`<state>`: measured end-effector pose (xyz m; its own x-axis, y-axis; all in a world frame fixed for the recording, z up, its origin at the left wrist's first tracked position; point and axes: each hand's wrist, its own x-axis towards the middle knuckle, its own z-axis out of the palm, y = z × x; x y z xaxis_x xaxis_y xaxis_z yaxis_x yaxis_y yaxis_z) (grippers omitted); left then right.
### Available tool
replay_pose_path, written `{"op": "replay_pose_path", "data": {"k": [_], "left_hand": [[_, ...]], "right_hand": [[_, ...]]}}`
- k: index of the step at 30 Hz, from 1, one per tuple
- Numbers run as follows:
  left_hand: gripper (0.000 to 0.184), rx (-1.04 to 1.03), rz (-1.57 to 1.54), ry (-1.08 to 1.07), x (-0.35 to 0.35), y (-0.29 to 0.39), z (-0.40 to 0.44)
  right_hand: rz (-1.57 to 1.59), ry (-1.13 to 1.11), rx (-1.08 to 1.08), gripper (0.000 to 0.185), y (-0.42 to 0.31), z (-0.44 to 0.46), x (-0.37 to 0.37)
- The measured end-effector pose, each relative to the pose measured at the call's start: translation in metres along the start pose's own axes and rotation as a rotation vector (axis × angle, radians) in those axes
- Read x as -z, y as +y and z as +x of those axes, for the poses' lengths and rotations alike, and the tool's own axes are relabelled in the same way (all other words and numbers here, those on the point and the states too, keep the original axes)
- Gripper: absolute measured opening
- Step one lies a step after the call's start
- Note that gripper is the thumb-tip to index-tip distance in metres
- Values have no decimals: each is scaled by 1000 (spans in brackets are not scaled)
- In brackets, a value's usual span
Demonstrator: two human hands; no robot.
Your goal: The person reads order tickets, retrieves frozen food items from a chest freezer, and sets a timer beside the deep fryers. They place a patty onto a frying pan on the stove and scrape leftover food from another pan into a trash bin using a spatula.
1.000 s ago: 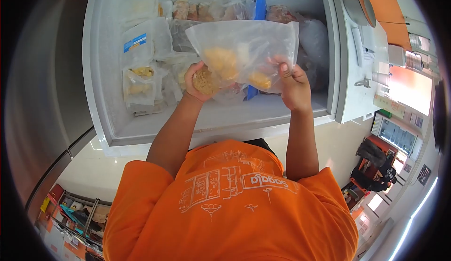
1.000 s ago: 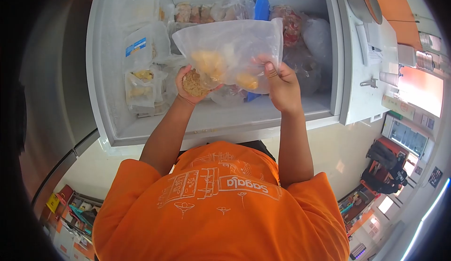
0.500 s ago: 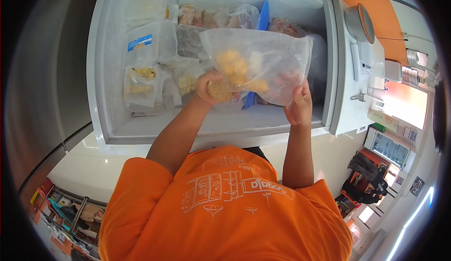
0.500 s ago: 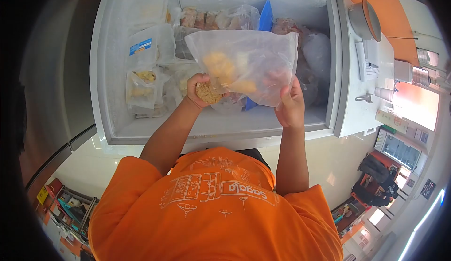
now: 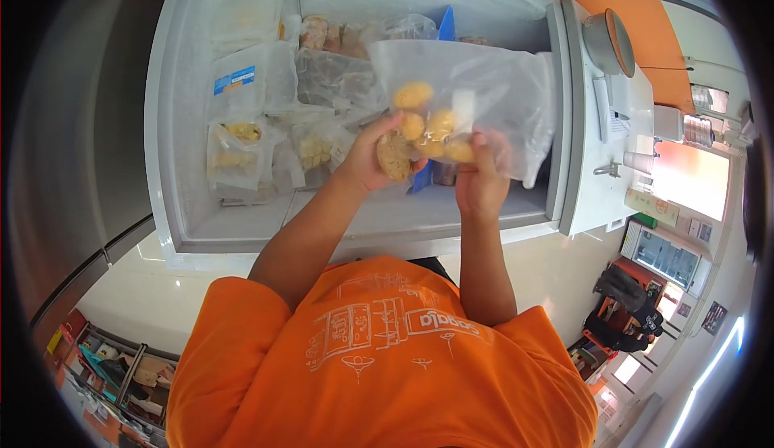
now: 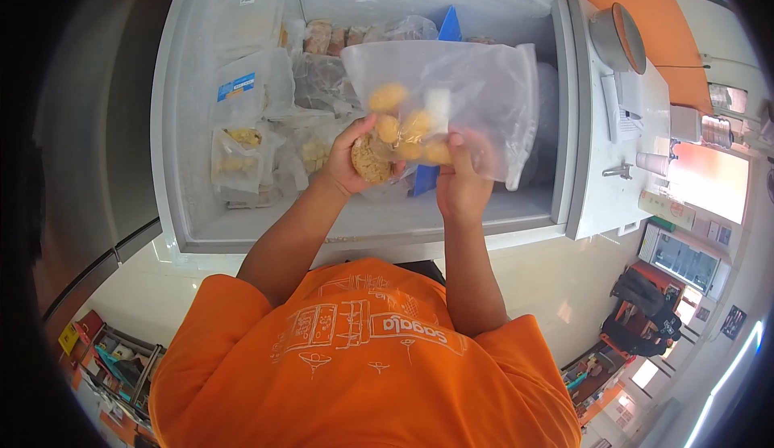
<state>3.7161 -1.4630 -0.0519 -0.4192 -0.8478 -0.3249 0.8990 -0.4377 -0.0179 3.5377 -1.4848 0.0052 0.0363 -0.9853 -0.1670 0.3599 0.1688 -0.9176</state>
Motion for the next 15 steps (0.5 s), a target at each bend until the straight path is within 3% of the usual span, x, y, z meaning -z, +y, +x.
{"op": "replay_pose_path", "data": {"k": [1,3,6,13,15], "left_hand": [[42,-7,0,1,5,1,3],[51,99,-246,-224,14,-2,7],[61,29,-222,-373,9,-6,12],[62,46,-295,-334,15,-4,16],[45,17,-204,-207,-1,-2,5]], "right_hand": [[48,-30,44,37,-2,-1,-2],[105,-59,52,32,4,-2,0],[177,-105,142,21,3,0,-16],[261,-284,239,17,18,6,10],[235,-231,225,17,16,11,0]]}}
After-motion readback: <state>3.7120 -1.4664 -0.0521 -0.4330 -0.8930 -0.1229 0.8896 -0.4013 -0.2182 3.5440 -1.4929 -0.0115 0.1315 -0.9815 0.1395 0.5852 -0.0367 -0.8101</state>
